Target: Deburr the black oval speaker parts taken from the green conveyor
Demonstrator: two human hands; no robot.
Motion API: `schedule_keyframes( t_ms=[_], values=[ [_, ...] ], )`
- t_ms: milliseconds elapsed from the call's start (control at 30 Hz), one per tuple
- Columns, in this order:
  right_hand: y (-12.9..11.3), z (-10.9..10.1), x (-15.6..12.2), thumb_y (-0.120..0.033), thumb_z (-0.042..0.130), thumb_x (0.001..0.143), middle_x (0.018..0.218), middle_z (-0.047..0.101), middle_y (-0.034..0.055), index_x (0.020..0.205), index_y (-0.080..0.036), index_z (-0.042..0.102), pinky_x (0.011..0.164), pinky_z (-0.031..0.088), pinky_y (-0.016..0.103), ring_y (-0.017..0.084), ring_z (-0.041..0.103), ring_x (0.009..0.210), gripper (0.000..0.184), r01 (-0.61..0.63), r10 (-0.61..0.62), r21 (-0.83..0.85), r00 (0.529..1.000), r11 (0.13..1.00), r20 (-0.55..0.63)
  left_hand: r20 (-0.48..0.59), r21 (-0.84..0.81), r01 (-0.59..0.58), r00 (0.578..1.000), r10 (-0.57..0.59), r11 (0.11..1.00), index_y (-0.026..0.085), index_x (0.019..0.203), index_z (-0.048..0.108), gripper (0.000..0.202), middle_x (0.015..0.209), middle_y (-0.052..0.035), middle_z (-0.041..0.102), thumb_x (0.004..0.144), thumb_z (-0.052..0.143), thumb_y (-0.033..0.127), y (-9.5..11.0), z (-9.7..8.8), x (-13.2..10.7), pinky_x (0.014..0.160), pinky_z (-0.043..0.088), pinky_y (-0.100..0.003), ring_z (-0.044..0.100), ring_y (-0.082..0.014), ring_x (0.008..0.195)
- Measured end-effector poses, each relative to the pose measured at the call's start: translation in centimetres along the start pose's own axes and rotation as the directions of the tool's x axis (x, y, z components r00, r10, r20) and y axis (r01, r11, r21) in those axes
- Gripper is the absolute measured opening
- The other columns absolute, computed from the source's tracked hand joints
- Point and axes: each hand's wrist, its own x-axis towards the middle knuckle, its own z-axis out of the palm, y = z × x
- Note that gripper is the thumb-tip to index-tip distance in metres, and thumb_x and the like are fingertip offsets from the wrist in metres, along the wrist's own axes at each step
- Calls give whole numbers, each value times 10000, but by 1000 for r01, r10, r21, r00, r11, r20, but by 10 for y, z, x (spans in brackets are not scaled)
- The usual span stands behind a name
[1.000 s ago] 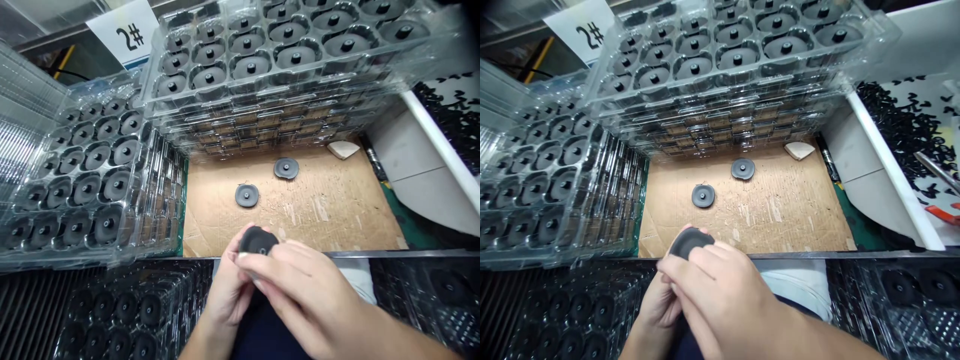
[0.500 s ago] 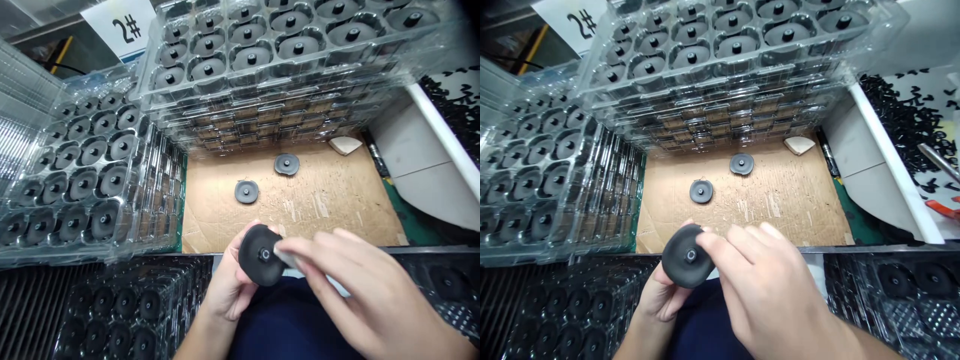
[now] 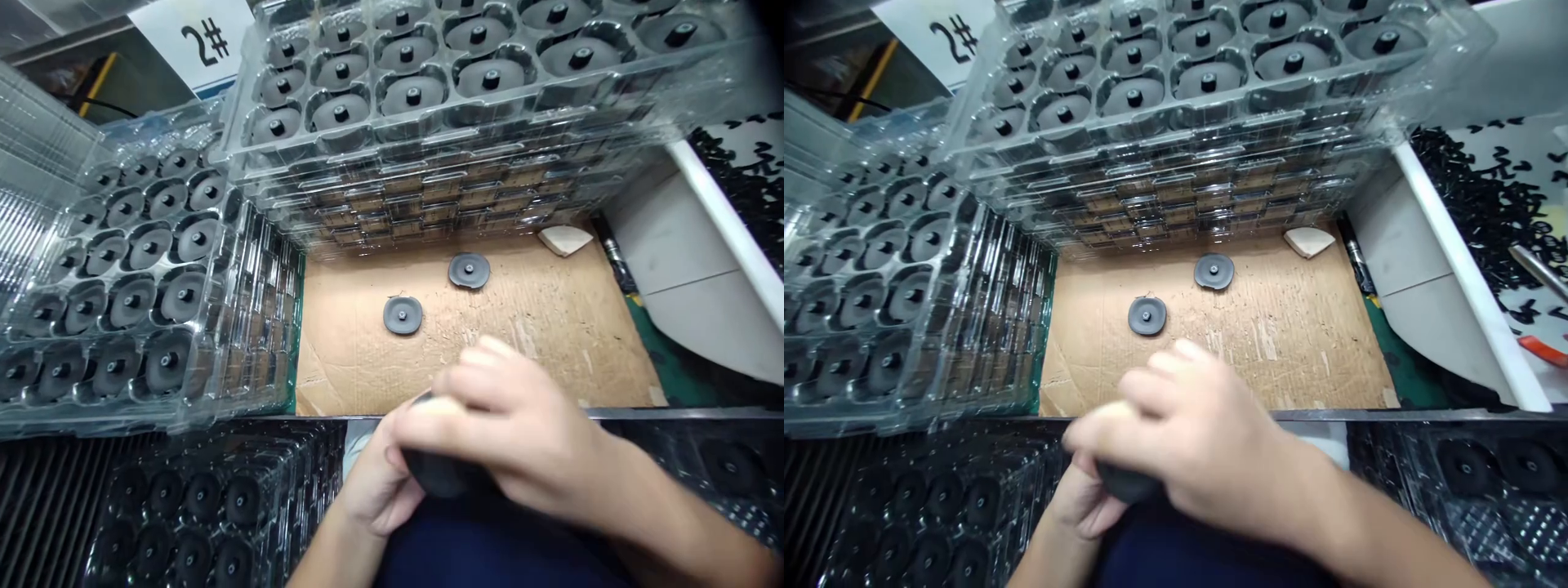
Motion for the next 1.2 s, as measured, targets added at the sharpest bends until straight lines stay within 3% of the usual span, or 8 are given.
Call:
schedule_keyframes(
  t_ms=[167, 300, 500, 633, 733, 833, 967, 1200],
  values=[
    [40, 10, -25, -205, 458, 922, 857, 653, 38, 1098, -202, 629, 673, 432, 276, 146, 573, 747, 246, -443, 445, 48, 884, 895, -144, 249, -153, 86, 967, -46, 984, 222, 1026, 693, 497, 1039, -49, 721, 570, 810, 382, 2, -4, -1, 820, 521, -279, 693, -227, 900],
    [49, 36, -57, -249, 435, 931, 848, 662, 43, 1111, -203, 630, 650, 487, 277, 150, 610, 728, 269, -613, 618, 123, 786, 781, -10, 263, -184, 91, 964, -40, 979, 237, 1006, 700, 424, 1023, -39, 729, 606, 804, 331, 5, -4, 0, 779, 526, -259, 697, -221, 892],
    [42, 69, -86, -233, 464, 911, 844, 692, 54, 1058, -185, 663, 619, 527, 277, 160, 651, 717, 252, -620, 620, 168, 783, 767, 56, 236, -167, 67, 971, -26, 984, 240, 1013, 697, 496, 1008, -33, 727, 552, 815, 379, 6, -4, 3, 755, 529, -257, 697, -232, 883],
    [33, 52, -77, -264, 472, 912, 931, 696, 58, 1087, -205, 648, 574, 521, 254, 172, 662, 759, 255, -627, 642, 204, 766, 752, -11, 161, -150, 6, 987, 19, 989, 269, 1018, 692, 492, 1070, -9, 705, 550, 819, 352, 4, -6, 5, 816, 530, -279, 679, -218, 926],
    [10, 29, -51, -248, 509, 895, 1006, 687, 30, 1078, -245, 641, 559, 501, 211, 167, 656, 834, 226, -571, 630, 278, 744, 772, -220, 76, -117, -68, 994, 77, 991, 287, 1026, 685, 482, 1096, 11, 696, 566, 828, 266, 0, -6, 7, 852, 517, -250, 654, -193, 988],
    [-14, 19, -24, -148, 498, 882, 952, 688, 33, 1097, -194, 616, 637, 495, 224, 139, 632, 770, 250, -304, 386, 265, 851, 915, -356, 9, -90, -162, 986, 164, 983, 305, 1025, 681, 447, 1064, 24, 705, 613, 802, 182, -2, -5, 8, 806, 514, -191, 657, -141, 952],
    [-10, 25, -20, -105, 463, 884, 714, 651, 20, 1048, -146, 639, 591, 473, 243, 119, 569, 611, 244, -146, 196, 243, 960, 959, -199, -109, -45, -283, 955, 277, 958, 305, 1030, 680, 496, 1052, 17, 710, 569, 828, 197, 3, -8, 7, 771, 519, -164, 665, -146, 940],
    [18, 23, -57, -229, 523, 888, 952, 694, 45, 1039, -240, 657, 520, 484, 213, 164, 658, 797, 202, -557, 600, 227, 768, 799, -226, -43, -107, -327, 945, 325, 939, 336, 997, 696, 489, 1025, 29, 724, 528, 832, 344, 9, -13, 4, 864, 525, -239, 677, -190, 955]
  ],
)
